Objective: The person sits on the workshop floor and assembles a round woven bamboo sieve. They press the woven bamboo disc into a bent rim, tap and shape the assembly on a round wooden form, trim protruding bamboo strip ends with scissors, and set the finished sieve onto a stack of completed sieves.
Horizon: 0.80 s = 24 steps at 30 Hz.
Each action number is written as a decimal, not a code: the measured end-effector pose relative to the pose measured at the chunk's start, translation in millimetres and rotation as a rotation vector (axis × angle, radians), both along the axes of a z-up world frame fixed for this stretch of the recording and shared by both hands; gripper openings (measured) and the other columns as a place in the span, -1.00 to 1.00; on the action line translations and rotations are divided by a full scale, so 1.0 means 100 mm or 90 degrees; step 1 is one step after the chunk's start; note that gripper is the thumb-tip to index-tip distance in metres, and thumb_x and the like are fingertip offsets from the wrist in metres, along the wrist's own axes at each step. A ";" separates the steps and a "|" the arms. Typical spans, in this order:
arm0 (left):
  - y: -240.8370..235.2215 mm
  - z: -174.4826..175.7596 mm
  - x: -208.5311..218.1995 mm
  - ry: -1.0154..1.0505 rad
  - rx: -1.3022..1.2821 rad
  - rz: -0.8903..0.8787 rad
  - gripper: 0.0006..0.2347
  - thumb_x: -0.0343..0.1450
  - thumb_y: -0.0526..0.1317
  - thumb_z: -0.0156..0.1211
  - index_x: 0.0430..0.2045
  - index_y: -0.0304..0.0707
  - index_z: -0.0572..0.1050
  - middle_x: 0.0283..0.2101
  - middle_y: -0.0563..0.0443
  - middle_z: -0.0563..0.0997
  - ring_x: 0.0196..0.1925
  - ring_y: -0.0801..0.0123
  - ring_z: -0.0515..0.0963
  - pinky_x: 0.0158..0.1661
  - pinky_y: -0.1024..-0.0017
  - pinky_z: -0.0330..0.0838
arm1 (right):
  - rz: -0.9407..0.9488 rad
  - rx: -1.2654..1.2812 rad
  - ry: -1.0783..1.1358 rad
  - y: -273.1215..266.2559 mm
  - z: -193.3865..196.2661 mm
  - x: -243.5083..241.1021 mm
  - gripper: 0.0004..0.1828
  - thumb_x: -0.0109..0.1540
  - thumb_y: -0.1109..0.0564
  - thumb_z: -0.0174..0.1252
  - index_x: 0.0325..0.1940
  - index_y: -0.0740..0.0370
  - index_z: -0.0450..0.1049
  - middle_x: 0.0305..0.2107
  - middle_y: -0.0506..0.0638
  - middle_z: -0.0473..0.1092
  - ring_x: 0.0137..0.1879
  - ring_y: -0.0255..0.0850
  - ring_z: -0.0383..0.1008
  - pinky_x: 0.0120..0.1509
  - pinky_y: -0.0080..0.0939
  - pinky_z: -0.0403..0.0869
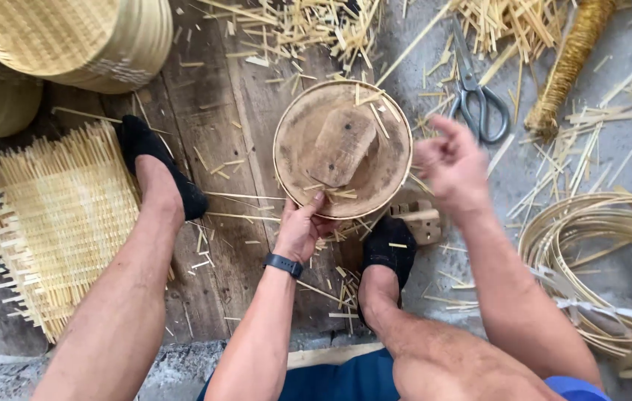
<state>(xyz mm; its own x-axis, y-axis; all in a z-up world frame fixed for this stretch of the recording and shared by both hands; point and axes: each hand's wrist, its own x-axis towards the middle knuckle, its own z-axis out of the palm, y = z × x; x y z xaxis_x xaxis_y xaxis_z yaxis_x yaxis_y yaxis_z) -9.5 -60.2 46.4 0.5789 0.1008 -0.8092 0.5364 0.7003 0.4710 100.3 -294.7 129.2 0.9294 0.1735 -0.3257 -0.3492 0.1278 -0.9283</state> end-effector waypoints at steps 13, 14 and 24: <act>0.26 1.54 0.62 -0.339 0.679 -0.399 -0.50 0.35 -0.18 0.25 0.20 -0.32 0.34 0.06 -0.31 0.61 0.11 -0.01 0.64 0.06 0.22 0.52 | -0.106 0.129 0.244 0.81 -0.13 0.04 -0.13 0.06 -0.06 0.37 0.36 0.18 0.16 0.04 0.09 0.39 0.04 -0.09 0.49 -0.08 -0.02 0.56; 0.25 1.72 0.68 -0.243 0.743 -0.493 -0.48 0.28 -0.06 0.41 0.06 -0.32 0.42 -0.07 -0.32 0.66 -0.01 0.00 0.68 -0.03 0.22 0.54 | -0.136 0.142 0.243 0.81 -0.30 -0.04 -0.16 0.07 -0.01 0.37 0.34 0.10 0.13 0.04 0.06 0.40 0.06 -0.16 0.50 -0.06 -0.09 0.55; 0.09 1.62 1.03 -0.335 0.890 -0.471 -0.46 0.49 0.25 -0.23 0.08 -0.11 0.51 -0.37 -0.18 0.71 -0.36 0.10 0.73 -0.34 0.19 0.59 | -0.037 0.226 0.284 0.98 -0.14 -0.09 -0.33 0.08 -0.01 0.33 0.19 0.23 0.28 -0.12 0.10 0.50 -0.04 -0.06 0.57 -0.12 0.10 0.61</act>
<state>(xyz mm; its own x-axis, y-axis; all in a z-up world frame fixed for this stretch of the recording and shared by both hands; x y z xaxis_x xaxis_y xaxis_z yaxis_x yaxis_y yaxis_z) 93.6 -50.8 208.6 0.9903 0.1288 -0.0526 0.1287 -0.7040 0.6984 91.3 -196.3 115.4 0.7270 0.2965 -0.6194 -0.6801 0.4356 -0.5897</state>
